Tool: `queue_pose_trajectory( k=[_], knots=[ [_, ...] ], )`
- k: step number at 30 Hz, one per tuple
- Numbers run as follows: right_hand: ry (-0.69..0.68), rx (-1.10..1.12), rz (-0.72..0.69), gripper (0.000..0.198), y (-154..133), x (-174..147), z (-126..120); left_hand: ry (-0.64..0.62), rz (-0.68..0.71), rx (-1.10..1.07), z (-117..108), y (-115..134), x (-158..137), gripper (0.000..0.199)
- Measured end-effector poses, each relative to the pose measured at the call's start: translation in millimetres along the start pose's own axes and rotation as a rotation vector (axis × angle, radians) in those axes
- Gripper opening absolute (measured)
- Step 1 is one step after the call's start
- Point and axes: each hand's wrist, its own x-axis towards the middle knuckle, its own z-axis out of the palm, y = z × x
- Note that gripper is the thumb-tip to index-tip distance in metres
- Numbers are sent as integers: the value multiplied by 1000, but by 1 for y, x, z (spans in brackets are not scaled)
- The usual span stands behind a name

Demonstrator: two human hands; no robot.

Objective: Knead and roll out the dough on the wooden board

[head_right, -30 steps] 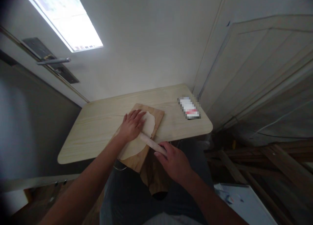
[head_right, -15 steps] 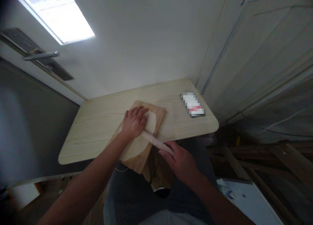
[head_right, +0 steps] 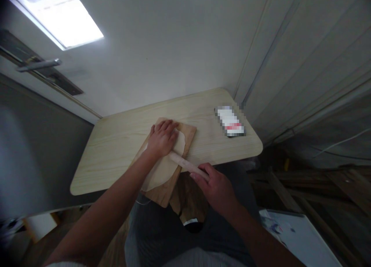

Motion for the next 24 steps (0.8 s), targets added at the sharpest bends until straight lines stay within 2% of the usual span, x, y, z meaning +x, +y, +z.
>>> queue_pose_trajectory(
  k=[8, 24],
  knots=[
    [67, 26, -44, 44, 3, 7, -4, 36, 6, -40, 1, 6, 14, 44],
    [148, 28, -9, 45, 8, 20, -11, 76, 16, -39, 10, 10, 36, 39]
  ],
)
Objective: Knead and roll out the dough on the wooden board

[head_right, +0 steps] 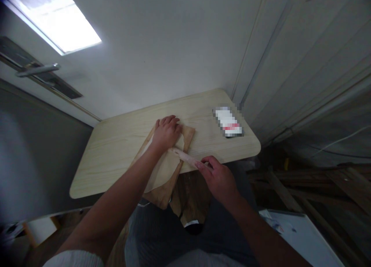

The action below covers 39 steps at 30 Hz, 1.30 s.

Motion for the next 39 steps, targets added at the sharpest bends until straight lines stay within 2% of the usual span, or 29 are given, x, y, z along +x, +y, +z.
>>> queue_pose_trajectory(
  k=[9, 13, 16, 18, 23, 26, 29, 35, 37, 39],
  knots=[
    [36, -10, 13, 44, -3, 5, -4, 31, 5, -1, 1, 4, 8, 34],
    [-94, -73, -38, 37, -9, 4, -9, 58, 8, -25, -1, 1, 7, 32],
    [-167, -116, -102, 30, -15, 1, -11, 15, 63, -95, -9, -5, 2, 33],
    [-192, -95, -123, 30, -19, -4, -8, -20, 107, -154, -18, -12, -9, 34],
    [-228, -14, -138, 30, -26, -28, 15, 78, 49, -274, -38, -35, -70, 35],
    [-257, -12, -174, 29, -28, -39, 28, 108, -9, -284, -40, -49, -112, 35],
    [-280, -45, -198, 28, -31, -43, 33, 102, -51, -239, -36, -58, -139, 36],
    [-291, -115, -220, 31, -35, -33, 30, 102, -87, -144, -33, -61, -141, 43],
    [-224, -181, -222, 34, -35, -28, 28, 83, -89, -91, -33, -60, -137, 43],
    [-97, -286, -247, 37, -37, -25, 27, 64, -100, -48, -33, -57, -134, 43]
  ],
)
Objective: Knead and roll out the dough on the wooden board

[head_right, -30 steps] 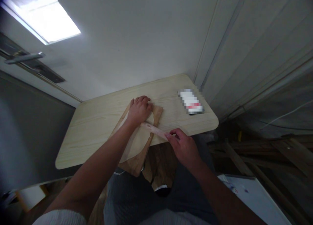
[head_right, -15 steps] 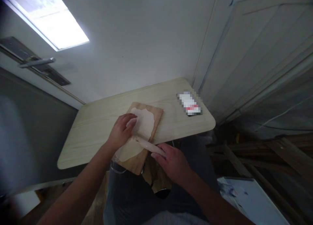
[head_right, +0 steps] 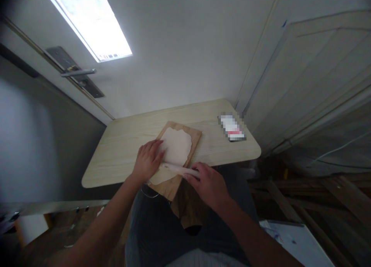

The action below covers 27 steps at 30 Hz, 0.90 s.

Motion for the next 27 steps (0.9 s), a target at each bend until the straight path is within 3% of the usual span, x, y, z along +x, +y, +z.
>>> queue_pose_trajectory(
  k=[5, 12, 20, 27],
  knots=[
    [233, -316, -94, 39, -18, 5, 4, -6, -45, 62, 1, 5, 0, 43],
    [370, -407, -184, 43, -36, 32, 28, 46, -72, 39, 8, 2, -9, 43],
    [361, -501, -204, 50, -27, 69, 32, 171, -59, -132, 2, 6, -50, 36],
    [317, -485, -254, 51, -44, 74, 40, 168, -29, -161, -8, 3, -90, 25]
  ],
)
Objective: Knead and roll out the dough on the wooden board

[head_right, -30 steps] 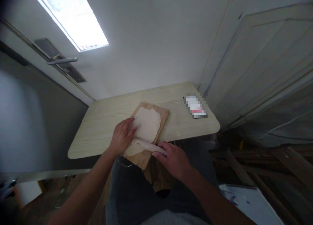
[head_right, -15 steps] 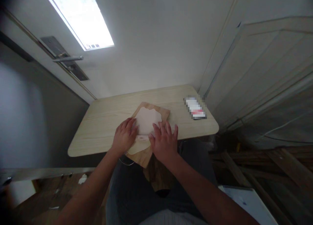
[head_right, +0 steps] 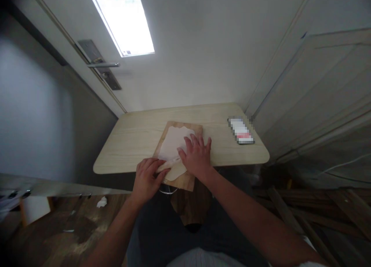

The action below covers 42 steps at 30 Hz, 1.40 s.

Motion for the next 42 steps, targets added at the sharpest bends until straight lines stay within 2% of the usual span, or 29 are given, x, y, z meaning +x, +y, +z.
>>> queue_pose_trajectory(
  k=[8, 12, 16, 19, 27, 35, 42],
  knots=[
    [-119, 25, -131, 52, -40, 18, 5, 71, -115, -8, -13, -17, -24, 26],
    [-178, -24, -124, 63, -45, 20, 13, 68, -149, -13, -17, -20, -30, 25],
    [-193, -49, -97, 64, -44, 20, 17, 92, -162, -40, -15, -13, -24, 27],
    [-192, -53, -91, 63, -45, 23, 19, 114, -173, -46, -11, -6, -12, 25],
    [-178, -15, -82, 55, -47, 41, 24, 60, -196, 60, -5, 6, 9, 20],
    [-78, 10, -83, 49, -53, 59, 27, 62, -176, 24, -1, -6, 7, 26],
    [-44, 4, -59, 47, -57, 72, 29, 77, -206, 10, 4, -14, 14, 27]
  ],
)
